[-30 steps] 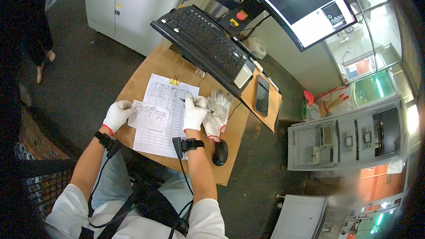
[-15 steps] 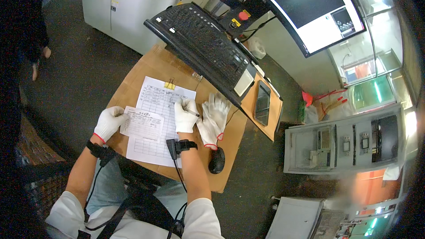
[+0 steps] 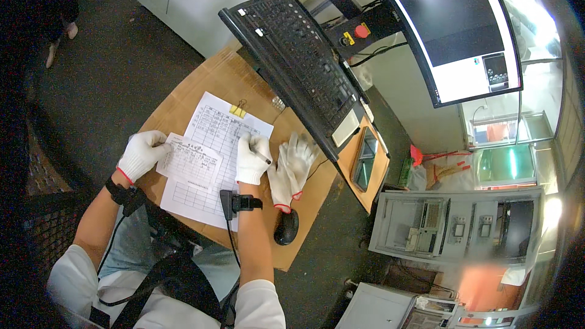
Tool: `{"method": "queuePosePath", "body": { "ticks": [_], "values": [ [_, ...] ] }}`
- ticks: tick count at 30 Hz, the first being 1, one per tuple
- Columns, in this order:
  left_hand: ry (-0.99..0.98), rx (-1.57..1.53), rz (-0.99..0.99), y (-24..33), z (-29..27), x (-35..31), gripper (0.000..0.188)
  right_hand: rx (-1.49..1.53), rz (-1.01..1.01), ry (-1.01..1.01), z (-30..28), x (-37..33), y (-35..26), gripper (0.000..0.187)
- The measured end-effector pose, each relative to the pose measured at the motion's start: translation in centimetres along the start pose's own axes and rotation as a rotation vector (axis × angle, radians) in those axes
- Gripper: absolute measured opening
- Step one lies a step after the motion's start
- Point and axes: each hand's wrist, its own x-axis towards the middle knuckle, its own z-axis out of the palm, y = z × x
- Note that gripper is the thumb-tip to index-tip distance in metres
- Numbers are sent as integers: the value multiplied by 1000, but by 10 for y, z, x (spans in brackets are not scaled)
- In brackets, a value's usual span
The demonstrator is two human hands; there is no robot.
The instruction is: Filling out an inspection log sheet while reviewing data on a computer monitor.
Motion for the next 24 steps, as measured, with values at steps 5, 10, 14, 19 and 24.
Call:
{"method": "queuePosePath", "body": {
  "ticks": [5, 10, 14, 19, 24],
  "values": [
    [-12, -14, -13, 0, 0, -2, 25, -24, -22, -3, 3, -2, -2, 29],
    [-10, -8, -33, 1, 0, 0, 26, -19, -2, -9, -1, 0, -2, 28],
    [-21, -3, -54, 6, -1, -2, 29, 184, 45, 106, -7, 9, -1, 27],
    [-95, -67, -107, 1, -4, 2, 29, 215, 215, 77, -20, 13, -18, 27],
    [-94, 33, -34, 9, -1, 0, 30, 93, 84, 13, -20, 11, -17, 30]
  ]
}}
